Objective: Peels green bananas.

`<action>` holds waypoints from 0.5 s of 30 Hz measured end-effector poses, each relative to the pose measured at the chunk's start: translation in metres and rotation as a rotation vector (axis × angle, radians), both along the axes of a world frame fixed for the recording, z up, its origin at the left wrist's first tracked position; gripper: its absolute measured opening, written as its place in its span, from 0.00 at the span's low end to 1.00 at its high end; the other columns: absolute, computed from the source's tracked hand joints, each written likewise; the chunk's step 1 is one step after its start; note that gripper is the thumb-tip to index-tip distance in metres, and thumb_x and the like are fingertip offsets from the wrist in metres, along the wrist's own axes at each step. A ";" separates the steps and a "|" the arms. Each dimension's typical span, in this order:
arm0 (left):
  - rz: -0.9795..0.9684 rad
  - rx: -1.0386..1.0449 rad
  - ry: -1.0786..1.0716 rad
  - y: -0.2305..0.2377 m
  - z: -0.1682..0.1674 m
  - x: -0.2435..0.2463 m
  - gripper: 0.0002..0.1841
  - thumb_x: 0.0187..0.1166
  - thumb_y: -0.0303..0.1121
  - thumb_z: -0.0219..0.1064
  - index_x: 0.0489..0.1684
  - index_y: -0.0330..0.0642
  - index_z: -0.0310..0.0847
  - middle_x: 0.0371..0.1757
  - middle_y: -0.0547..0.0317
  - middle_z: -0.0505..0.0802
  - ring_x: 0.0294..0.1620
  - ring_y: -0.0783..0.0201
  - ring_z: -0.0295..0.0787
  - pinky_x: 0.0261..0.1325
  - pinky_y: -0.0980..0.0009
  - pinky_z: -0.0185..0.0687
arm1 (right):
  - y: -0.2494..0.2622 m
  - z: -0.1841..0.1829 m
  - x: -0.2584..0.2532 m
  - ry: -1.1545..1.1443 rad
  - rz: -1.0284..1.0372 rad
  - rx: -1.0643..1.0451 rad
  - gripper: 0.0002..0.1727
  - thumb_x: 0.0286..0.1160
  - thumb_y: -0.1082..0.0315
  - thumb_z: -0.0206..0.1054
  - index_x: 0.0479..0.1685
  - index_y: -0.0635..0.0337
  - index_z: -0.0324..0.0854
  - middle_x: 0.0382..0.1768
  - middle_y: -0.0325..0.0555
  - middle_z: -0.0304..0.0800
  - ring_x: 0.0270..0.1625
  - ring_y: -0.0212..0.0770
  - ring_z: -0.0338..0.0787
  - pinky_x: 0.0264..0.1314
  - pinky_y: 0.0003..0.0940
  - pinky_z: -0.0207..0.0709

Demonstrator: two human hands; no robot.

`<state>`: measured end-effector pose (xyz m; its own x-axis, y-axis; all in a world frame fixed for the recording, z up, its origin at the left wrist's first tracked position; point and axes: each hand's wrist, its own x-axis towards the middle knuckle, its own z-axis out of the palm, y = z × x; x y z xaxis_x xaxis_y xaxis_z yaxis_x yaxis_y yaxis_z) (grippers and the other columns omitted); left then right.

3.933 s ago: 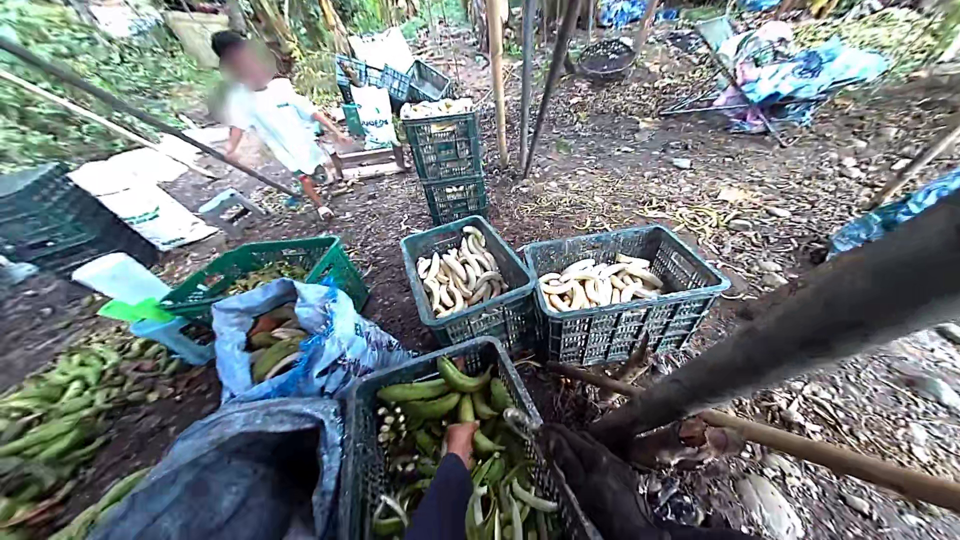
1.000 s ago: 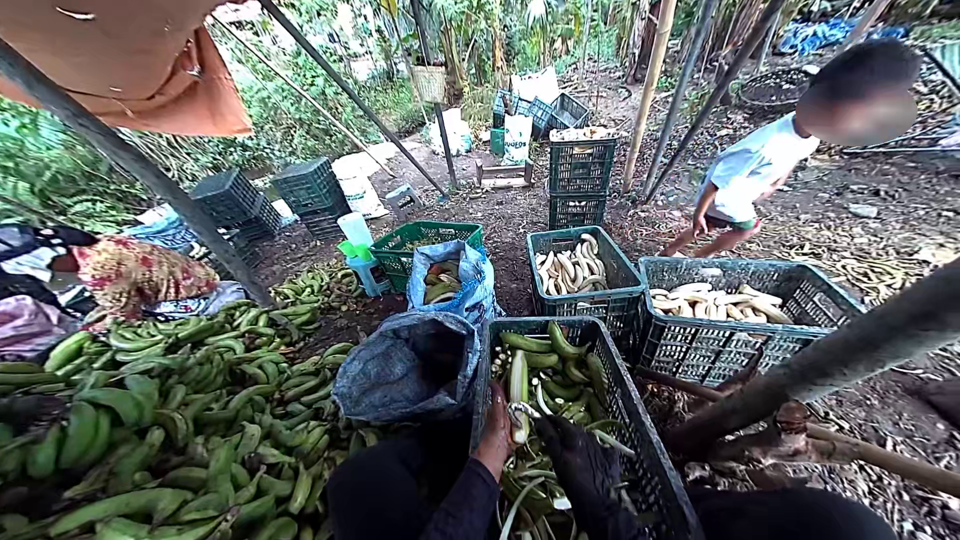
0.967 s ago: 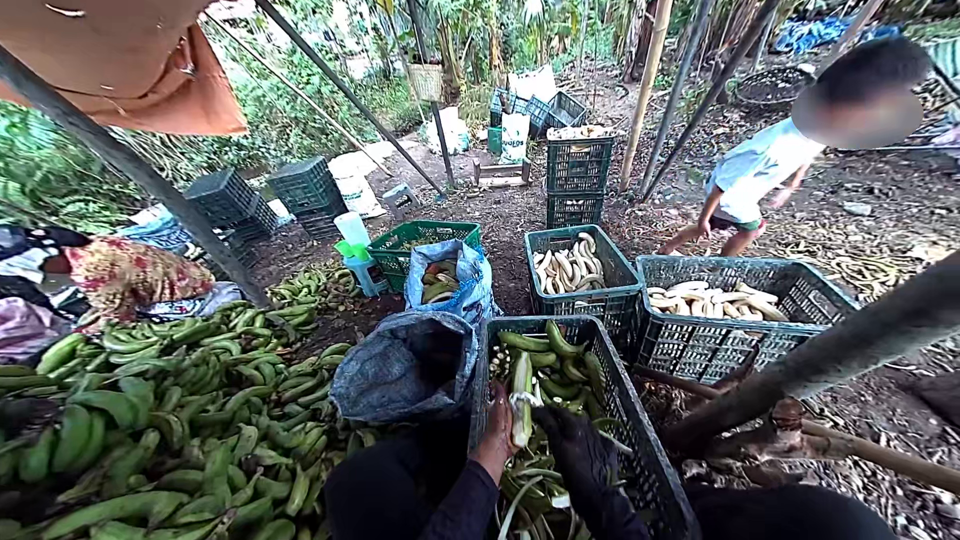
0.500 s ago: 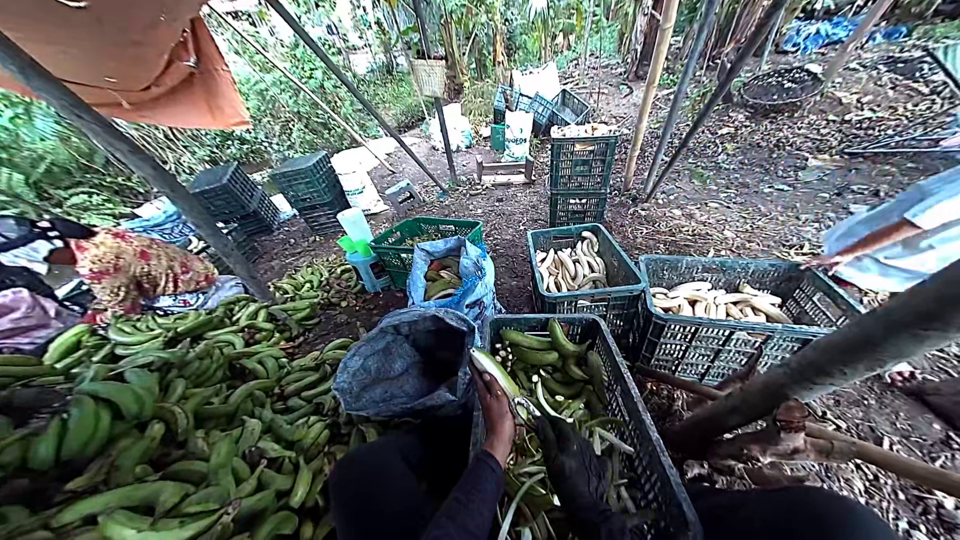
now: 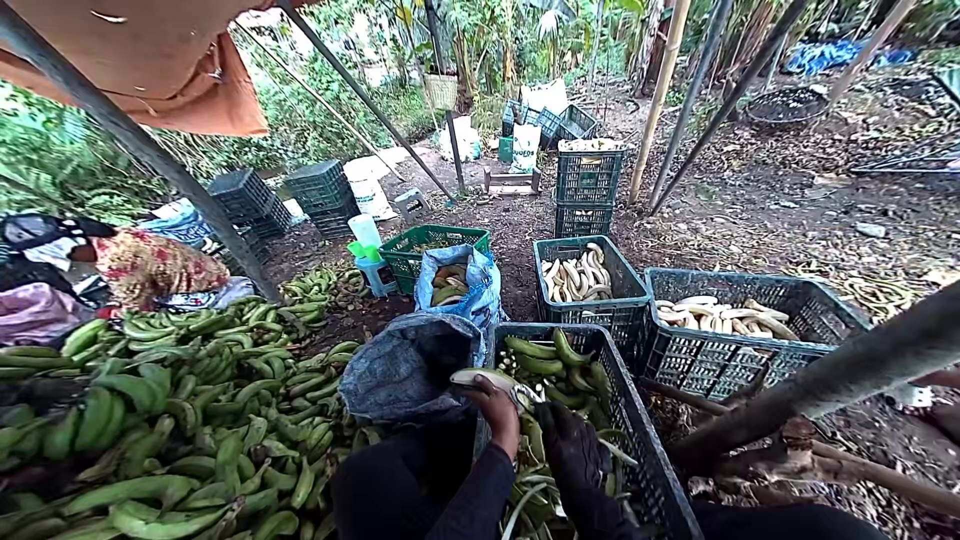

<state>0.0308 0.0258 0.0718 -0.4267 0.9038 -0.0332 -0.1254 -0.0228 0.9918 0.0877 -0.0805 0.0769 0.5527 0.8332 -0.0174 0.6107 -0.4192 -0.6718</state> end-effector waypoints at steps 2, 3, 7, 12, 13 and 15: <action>0.069 0.013 -0.013 0.004 0.002 0.006 0.35 0.94 0.30 0.43 0.92 0.30 0.20 0.89 0.23 0.51 0.90 0.43 0.56 0.89 0.59 0.54 | -0.009 -0.013 -0.004 -0.023 -0.057 0.067 0.29 0.85 0.37 0.51 0.56 0.43 0.93 0.42 0.50 0.96 0.51 0.58 0.93 0.54 0.66 0.79; 0.034 0.001 -0.031 0.002 0.003 0.008 0.35 0.94 0.30 0.43 0.92 0.30 0.21 0.89 0.23 0.52 0.89 0.43 0.57 0.89 0.58 0.55 | -0.010 -0.014 -0.001 -0.022 -0.063 0.075 0.29 0.86 0.37 0.51 0.57 0.42 0.92 0.44 0.50 0.96 0.53 0.58 0.93 0.55 0.66 0.78; -0.528 -0.110 -0.019 -0.016 0.015 0.000 0.26 0.96 0.33 0.41 0.88 0.26 0.49 0.74 0.30 0.76 0.69 0.53 0.79 0.73 0.60 0.75 | 0.017 0.004 0.034 -0.072 0.025 0.097 0.29 0.87 0.38 0.50 0.63 0.44 0.90 0.53 0.57 0.94 0.60 0.64 0.90 0.62 0.71 0.75; -1.275 -0.068 0.284 -0.009 0.021 -0.034 0.32 0.91 0.33 0.48 0.93 0.33 0.45 0.86 0.36 0.70 0.81 0.57 0.73 0.83 0.62 0.66 | 0.064 0.045 0.091 -0.085 0.204 -0.102 0.35 0.87 0.33 0.44 0.61 0.46 0.90 0.56 0.55 0.93 0.66 0.60 0.88 0.69 0.67 0.72; -1.181 -0.085 0.247 -0.010 0.018 -0.034 0.30 0.92 0.33 0.47 0.92 0.32 0.47 0.83 0.35 0.72 0.79 0.57 0.76 0.81 0.62 0.69 | 0.064 0.047 0.091 -0.085 0.209 -0.091 0.35 0.87 0.32 0.45 0.61 0.45 0.90 0.56 0.54 0.93 0.66 0.59 0.87 0.69 0.66 0.71; -0.870 -0.149 0.064 -0.012 0.014 -0.026 0.28 0.96 0.35 0.41 0.91 0.30 0.48 0.85 0.33 0.69 0.82 0.53 0.71 0.84 0.59 0.65 | 0.054 0.041 0.076 -0.078 0.192 -0.016 0.32 0.87 0.35 0.47 0.63 0.45 0.89 0.56 0.56 0.93 0.65 0.61 0.88 0.68 0.70 0.71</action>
<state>0.0044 0.0134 0.0859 0.4050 0.8971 -0.1765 0.0177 0.1853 0.9825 0.1633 -0.0269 0.1183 0.3843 0.9232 0.0046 0.7300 -0.3008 -0.6137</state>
